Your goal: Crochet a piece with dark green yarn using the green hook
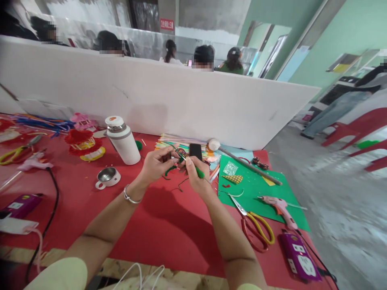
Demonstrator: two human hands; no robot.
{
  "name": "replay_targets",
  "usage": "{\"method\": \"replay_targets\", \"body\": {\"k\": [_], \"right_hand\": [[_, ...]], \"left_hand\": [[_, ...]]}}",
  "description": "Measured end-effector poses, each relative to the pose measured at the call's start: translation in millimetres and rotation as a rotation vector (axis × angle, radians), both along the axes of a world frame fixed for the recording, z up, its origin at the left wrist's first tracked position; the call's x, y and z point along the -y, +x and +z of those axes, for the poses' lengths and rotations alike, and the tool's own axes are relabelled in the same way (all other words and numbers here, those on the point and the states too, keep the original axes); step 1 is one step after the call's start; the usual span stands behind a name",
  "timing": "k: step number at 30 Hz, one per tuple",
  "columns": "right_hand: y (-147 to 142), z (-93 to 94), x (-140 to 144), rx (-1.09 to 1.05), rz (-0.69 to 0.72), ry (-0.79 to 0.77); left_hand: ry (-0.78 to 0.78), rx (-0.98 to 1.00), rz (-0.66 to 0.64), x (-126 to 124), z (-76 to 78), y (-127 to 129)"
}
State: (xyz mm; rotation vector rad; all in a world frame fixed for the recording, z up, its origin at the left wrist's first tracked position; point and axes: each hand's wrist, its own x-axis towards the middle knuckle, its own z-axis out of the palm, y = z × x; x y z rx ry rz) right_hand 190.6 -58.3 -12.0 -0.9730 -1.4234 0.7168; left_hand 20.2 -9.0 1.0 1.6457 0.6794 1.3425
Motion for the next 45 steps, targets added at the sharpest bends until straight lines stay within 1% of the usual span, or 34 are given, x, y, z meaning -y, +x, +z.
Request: {"method": "replay_targets", "body": {"k": [4, 7, 9, 13, 16, 19, 22, 26, 29, 33, 37, 40, 45], "right_hand": [[-5.9, -6.5, -1.0, -0.05, -0.046, -0.009], [-11.5, -13.3, -2.7, -0.084, -0.089, 0.017], [-14.4, -16.7, -3.8, -0.098, -0.098, 0.036], [-16.8, -18.3, -6.4, -0.152, -0.095, 0.012], [-17.5, -16.9, -7.5, -0.208, -0.056, -0.004], [-18.4, -17.8, -8.4, -0.256, -0.024, -0.018], [-18.3, -22.9, -11.2, -0.297, 0.002, -0.027], [-14.9, -30.9, -18.0, -0.377, 0.129, -0.065], [-12.4, -33.3, -21.5, -0.415, 0.211, -0.113], [-12.3, -30.5, -20.0, -0.374, 0.21, -0.09], [-13.3, -24.2, -14.8, -0.295, 0.187, -0.063], [-12.2, -20.5, -12.5, -0.216, 0.156, -0.036], [-7.6, -17.7, -14.3, -0.128, 0.058, 0.065]], "left_hand": [[0.045, -0.072, 0.074, 1.1, -4.9, 1.8], [0.007, -0.06, 0.092, 2.1, -5.7, 2.9], [-0.024, -0.033, 0.08, 2.6, -4.1, 3.1], [-0.112, 0.07, -0.038, 2.3, 2.7, 2.6], [-0.182, 0.158, -0.129, 0.8, 6.2, 1.4], [-0.267, 0.206, -0.184, -1.0, 6.4, 0.0], [-0.377, 0.242, -0.228, -1.8, 7.2, -1.9], [-0.508, 0.281, -0.346, -4.1, 10.6, -6.7], [-0.561, 0.283, -0.394, -8.4, 10.3, -10.9], [-0.539, 0.285, -0.373, -11.5, 7.1, -12.4], [-0.462, 0.277, -0.311, -10.9, 4.1, -9.1], [-0.441, 0.272, -0.277, -11.8, 2.4, -8.0], [-0.475, 0.268, -0.312, -13.9, 3.1, -9.9]]}}
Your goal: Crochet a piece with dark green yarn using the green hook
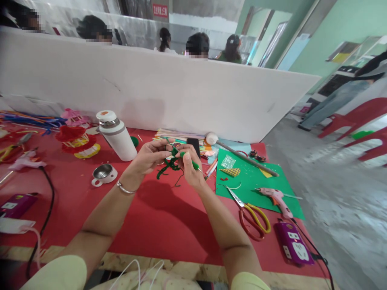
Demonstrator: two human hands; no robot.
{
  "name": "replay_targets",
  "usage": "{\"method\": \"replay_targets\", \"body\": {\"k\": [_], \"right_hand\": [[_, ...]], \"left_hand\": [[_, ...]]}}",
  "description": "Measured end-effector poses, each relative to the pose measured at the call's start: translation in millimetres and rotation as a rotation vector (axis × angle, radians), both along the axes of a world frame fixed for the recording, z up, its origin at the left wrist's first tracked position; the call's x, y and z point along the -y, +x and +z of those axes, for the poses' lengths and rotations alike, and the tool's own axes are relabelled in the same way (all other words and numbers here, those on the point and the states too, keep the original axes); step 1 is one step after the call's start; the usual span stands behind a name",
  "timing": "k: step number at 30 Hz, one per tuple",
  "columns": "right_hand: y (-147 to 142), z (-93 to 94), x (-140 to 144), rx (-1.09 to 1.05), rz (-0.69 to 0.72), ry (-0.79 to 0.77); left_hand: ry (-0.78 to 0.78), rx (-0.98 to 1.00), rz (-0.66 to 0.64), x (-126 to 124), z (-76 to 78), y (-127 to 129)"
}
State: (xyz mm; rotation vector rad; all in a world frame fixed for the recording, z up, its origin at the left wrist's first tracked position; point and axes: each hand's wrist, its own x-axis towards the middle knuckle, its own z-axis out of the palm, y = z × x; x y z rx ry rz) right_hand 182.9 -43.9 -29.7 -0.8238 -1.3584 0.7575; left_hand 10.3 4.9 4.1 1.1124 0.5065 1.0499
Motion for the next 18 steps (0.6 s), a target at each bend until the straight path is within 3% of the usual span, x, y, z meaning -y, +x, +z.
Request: {"method": "replay_targets", "body": {"k": [14, 18], "right_hand": [[3.7, -0.2, -0.5, -0.067, 0.07, -0.113], [0.2, -0.3, 0.6, -0.014, 0.002, -0.101]], "left_hand": [[-0.015, -0.028, -0.035, -1.0, -0.5, 0.1], [0.082, -0.042, 0.092, -0.7, -5.8, 7.4]]}}
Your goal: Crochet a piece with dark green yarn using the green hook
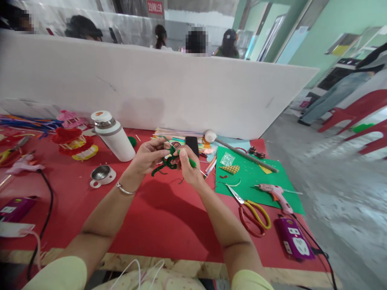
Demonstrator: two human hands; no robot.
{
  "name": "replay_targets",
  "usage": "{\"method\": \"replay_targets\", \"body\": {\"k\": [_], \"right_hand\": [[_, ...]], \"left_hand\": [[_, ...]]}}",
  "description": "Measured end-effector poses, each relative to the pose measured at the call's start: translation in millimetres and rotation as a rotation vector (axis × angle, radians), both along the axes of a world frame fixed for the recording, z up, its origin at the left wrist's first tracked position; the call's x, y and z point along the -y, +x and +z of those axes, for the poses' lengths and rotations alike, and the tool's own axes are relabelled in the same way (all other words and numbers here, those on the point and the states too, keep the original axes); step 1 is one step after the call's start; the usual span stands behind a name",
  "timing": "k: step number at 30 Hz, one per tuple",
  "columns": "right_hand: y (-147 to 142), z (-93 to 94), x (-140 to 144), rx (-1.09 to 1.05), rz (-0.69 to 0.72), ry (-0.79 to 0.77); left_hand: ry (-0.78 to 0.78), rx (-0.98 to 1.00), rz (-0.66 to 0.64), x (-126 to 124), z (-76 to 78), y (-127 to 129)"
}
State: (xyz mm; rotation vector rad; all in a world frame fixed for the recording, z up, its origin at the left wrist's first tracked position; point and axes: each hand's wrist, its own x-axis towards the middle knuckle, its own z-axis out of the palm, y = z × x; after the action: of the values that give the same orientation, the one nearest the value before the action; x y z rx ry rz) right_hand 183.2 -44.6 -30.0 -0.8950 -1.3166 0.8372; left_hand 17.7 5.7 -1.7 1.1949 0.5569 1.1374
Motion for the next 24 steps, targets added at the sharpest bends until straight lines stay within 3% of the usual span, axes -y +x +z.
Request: {"method": "replay_targets", "body": {"k": [4, 6, 12, 15, 18, 21, 24], "right_hand": [[-2.9, -0.7, -0.4, 0.078, -0.117, 0.109], [-2.7, -1.2, -1.0, 0.141, -0.141, 0.158], [-1.5, -4.8, -1.7, 0.234, -0.14, 0.148], [-4.3, -8.9, -1.8, 0.153, -0.143, 0.137], [-7.9, -11.7, -3.6, 0.048, -0.155, 0.153], [-9.4, -11.3, -8.6, -0.056, -0.028, 0.063], [-5.5, -9.6, -16.2, -0.131, 0.123, -0.049]], "left_hand": [[0.267, -0.186, 0.289, 0.8, -9.6, 5.5], [0.3, -0.238, 0.324, 1.7, -11.1, 6.5], [0.141, -0.058, 0.215, 3.1, -5.8, 10.6], [0.049, -0.002, 0.165, 3.8, -3.1, 10.5], [-0.098, 0.071, 0.017, 3.5, 0.9, 5.1], [-0.237, 0.08, -0.148, -0.2, 4.4, -4.6], [-0.248, 0.011, -0.249, -6.2, 3.6, -14.4]]}}
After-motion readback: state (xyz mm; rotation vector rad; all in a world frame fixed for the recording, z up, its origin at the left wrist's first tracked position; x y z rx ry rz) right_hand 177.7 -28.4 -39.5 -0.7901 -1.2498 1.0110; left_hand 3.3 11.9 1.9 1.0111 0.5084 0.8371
